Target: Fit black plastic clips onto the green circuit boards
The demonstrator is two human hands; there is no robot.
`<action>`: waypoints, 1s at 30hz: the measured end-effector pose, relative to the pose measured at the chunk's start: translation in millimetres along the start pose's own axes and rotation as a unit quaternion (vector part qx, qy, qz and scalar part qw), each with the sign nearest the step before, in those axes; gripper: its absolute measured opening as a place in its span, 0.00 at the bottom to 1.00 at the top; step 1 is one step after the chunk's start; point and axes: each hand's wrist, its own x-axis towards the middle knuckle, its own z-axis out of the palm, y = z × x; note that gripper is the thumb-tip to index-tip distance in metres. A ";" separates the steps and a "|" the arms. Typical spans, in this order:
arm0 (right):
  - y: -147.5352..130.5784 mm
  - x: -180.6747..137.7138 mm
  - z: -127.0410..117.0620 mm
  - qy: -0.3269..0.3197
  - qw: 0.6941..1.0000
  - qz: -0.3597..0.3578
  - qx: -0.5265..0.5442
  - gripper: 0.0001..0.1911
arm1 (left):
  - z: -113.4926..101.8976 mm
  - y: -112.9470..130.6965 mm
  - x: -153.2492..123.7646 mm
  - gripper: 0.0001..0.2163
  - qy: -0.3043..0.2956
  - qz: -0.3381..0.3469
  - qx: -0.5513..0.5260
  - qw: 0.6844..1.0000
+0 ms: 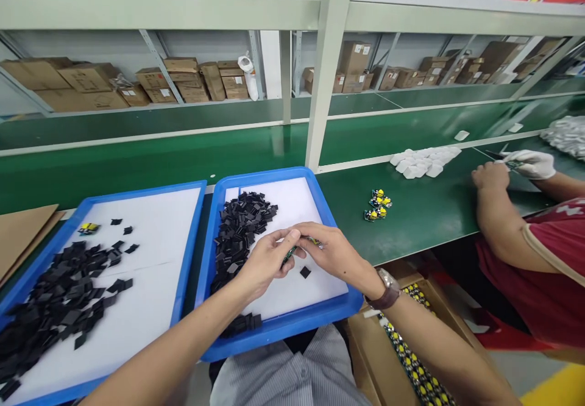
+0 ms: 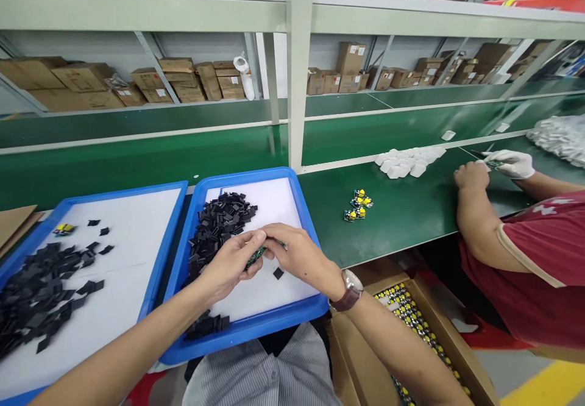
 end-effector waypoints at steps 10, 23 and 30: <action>18.3 -15.1 2.9 -0.049 0.999 0.013 -0.002 0.15 | 3.5 -9.9 1.3 0.26 -0.005 -0.009 -0.003 1.000; 17.7 -4.5 -9.5 -0.082 0.993 -0.027 -0.087 0.25 | -5.7 -10.1 11.9 0.31 0.086 -0.021 -0.006 0.996; 5.1 -11.1 22.9 0.011 0.995 -0.069 -0.068 0.14 | 12.8 -12.0 13.1 0.35 0.118 0.000 -0.077 0.990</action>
